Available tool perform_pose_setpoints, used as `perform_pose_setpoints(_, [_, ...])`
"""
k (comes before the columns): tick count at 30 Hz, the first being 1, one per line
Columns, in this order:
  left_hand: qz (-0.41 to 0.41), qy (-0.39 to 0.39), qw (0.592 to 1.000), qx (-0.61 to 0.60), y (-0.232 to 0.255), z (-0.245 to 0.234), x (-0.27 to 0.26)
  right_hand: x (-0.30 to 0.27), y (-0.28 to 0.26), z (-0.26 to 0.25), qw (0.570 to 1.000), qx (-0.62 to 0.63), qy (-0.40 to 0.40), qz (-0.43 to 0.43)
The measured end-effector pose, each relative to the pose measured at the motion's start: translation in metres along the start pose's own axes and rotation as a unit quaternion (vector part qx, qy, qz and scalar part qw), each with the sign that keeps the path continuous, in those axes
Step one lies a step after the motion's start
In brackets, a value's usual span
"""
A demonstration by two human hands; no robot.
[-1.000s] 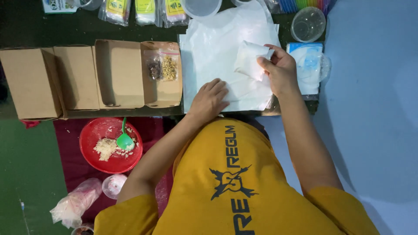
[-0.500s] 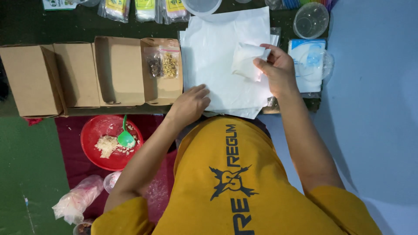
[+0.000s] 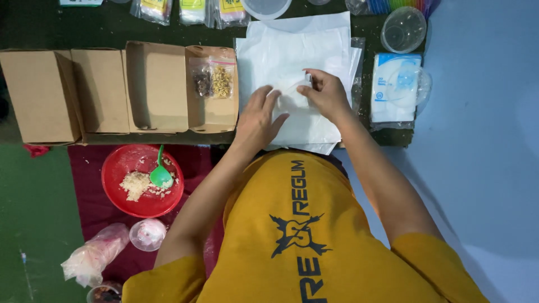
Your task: Packaging rice portions into paper wraps, boxes, and small plastic containers
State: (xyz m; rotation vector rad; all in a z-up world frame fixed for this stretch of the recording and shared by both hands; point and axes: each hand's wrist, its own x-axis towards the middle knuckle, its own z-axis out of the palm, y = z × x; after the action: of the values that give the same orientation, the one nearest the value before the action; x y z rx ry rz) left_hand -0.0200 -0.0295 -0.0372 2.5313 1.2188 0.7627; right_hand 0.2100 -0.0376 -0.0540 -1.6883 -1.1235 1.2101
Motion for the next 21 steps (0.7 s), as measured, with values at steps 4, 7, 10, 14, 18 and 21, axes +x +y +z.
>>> perform_pose_setpoints(4, [0.028,-0.063,0.997,-0.027,0.002,-0.002,0.014,-0.015,-0.025,0.005,0.993,-0.100,0.069,-0.016])
perform_pose_setpoints(7, [0.025,-0.095,0.995,-0.017,0.002,-0.001,0.018,-0.018,-0.028,0.004,0.988,-0.081,0.120,-0.055])
perform_pose_setpoints(10, [-0.059,-0.138,0.987,-0.048,0.008,-0.004,0.014,-0.027,-0.024,0.003,0.986,-0.100,0.133,-0.011])
perform_pose_setpoints(14, [-0.228,-0.097,0.951,-0.184,0.007,0.014,0.011,-0.024,-0.014,0.009,0.989,-0.071,0.106,0.070])
perform_pose_setpoints(18, [-0.323,-0.089,0.897,-0.289,0.004,0.027,0.017,-0.015,0.006,0.020,0.988,0.062,0.117,0.085])
perform_pose_setpoints(21, [-0.351,-0.094,0.882,-0.301,-0.001,0.028,0.018,-0.019,-0.016,0.023,0.979,0.113,0.116,0.123])
